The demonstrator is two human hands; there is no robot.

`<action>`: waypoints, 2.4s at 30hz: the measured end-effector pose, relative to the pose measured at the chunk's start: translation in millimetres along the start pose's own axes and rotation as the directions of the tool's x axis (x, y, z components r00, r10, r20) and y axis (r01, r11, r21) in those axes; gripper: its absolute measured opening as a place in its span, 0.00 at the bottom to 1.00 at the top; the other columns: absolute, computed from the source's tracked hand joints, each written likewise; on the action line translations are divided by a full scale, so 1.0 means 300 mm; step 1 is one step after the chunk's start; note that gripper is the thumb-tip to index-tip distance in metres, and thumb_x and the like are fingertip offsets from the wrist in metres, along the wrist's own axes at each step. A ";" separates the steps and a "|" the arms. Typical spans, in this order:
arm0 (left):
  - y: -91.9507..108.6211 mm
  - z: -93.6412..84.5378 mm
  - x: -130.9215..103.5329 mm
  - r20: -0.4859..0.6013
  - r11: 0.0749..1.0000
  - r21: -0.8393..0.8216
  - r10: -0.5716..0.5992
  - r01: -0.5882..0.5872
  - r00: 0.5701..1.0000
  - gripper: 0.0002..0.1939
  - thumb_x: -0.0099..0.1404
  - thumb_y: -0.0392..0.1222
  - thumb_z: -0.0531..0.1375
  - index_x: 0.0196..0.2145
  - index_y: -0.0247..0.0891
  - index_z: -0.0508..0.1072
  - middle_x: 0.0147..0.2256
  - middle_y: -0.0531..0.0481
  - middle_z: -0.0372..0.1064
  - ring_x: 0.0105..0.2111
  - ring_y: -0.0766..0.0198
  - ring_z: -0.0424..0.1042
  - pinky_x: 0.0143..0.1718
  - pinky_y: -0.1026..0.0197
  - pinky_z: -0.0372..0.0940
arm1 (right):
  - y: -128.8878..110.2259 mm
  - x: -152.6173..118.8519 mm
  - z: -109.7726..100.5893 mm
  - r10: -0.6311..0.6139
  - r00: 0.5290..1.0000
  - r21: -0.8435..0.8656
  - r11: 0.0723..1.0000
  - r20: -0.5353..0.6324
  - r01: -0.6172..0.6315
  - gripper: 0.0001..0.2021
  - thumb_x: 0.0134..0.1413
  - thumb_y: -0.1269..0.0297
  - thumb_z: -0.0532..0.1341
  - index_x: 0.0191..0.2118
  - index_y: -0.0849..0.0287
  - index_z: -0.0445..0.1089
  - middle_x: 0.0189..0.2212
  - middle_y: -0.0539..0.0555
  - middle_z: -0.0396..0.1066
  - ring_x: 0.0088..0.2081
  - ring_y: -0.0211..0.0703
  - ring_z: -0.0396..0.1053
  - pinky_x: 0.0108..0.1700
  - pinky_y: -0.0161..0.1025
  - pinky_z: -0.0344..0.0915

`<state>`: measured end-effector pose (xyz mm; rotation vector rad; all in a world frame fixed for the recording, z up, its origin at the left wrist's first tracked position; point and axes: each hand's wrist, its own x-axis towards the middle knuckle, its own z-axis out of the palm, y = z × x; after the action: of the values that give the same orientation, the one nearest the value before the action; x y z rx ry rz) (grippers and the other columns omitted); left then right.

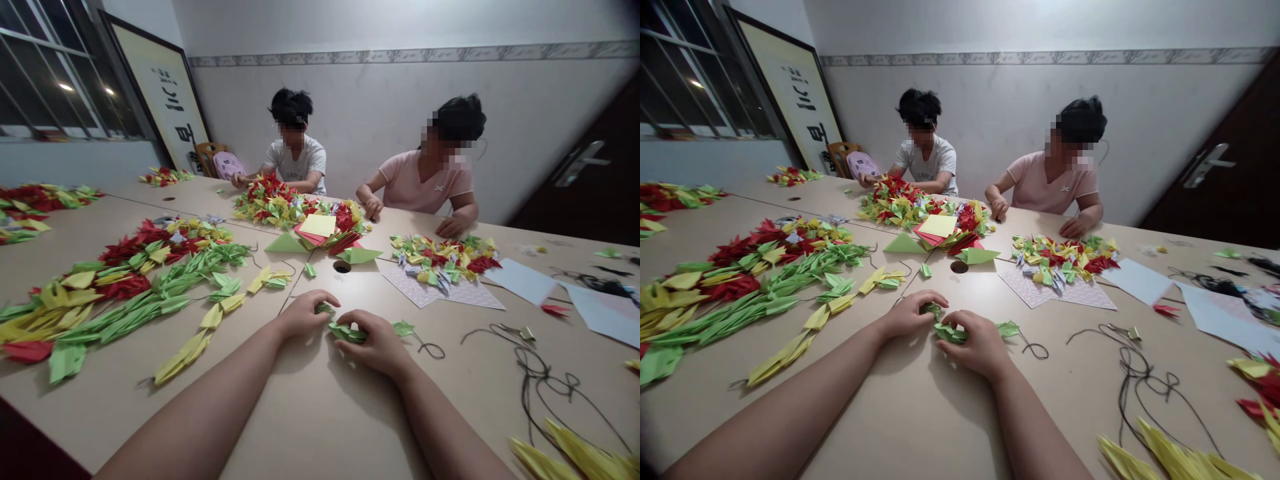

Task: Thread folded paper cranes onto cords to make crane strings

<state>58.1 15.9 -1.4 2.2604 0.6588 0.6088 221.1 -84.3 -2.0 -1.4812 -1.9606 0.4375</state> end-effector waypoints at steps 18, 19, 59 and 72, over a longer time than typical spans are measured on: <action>-0.002 0.010 0.009 -0.014 0.977 -0.151 -0.155 0.151 0.988 0.13 0.57 0.37 0.52 0.36 0.35 0.73 0.37 0.49 0.71 0.39 0.63 0.68 0.43 0.63 0.61 | 0.000 0.002 0.009 0.020 0.990 -0.107 0.994 -0.140 -0.035 0.05 0.46 0.63 0.56 0.30 0.56 0.66 0.26 0.48 0.69 0.25 0.34 0.62 0.27 0.30 0.55; -0.004 0.011 0.009 -0.004 0.967 -0.182 -0.180 0.177 0.984 0.13 0.57 0.37 0.51 0.36 0.35 0.73 0.37 0.49 0.72 0.39 0.62 0.69 0.43 0.62 0.61 | 0.000 0.003 0.009 0.016 0.990 -0.105 0.994 -0.142 -0.031 0.05 0.46 0.63 0.56 0.30 0.56 0.67 0.26 0.48 0.69 0.25 0.34 0.62 0.28 0.30 0.55; 0.017 0.017 -0.008 0.061 0.997 0.036 -0.068 0.066 0.996 0.26 0.55 0.27 0.44 0.52 0.34 0.62 0.53 0.47 0.59 0.53 0.63 0.57 0.55 0.58 0.51 | 0.019 0.021 0.023 0.055 0.986 -0.107 0.992 -0.155 -0.073 0.10 0.51 0.62 0.56 0.39 0.50 0.70 0.36 0.48 0.73 0.36 0.41 0.71 0.36 0.36 0.64; 0.009 0.018 -0.009 0.087 1.000 -0.021 -0.021 0.023 0.996 0.28 0.53 0.26 0.44 0.52 0.34 0.61 0.54 0.48 0.56 0.55 0.64 0.54 0.57 0.59 0.48 | 0.011 0.025 0.023 0.141 0.982 -0.181 0.970 -0.130 -0.163 0.07 0.51 0.60 0.55 0.36 0.51 0.67 0.32 0.46 0.73 0.31 0.39 0.70 0.31 0.34 0.59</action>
<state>60.1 10.0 -3.6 2.2425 0.6297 0.5016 217.9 -75.5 -7.0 -1.7458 -1.8466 0.2264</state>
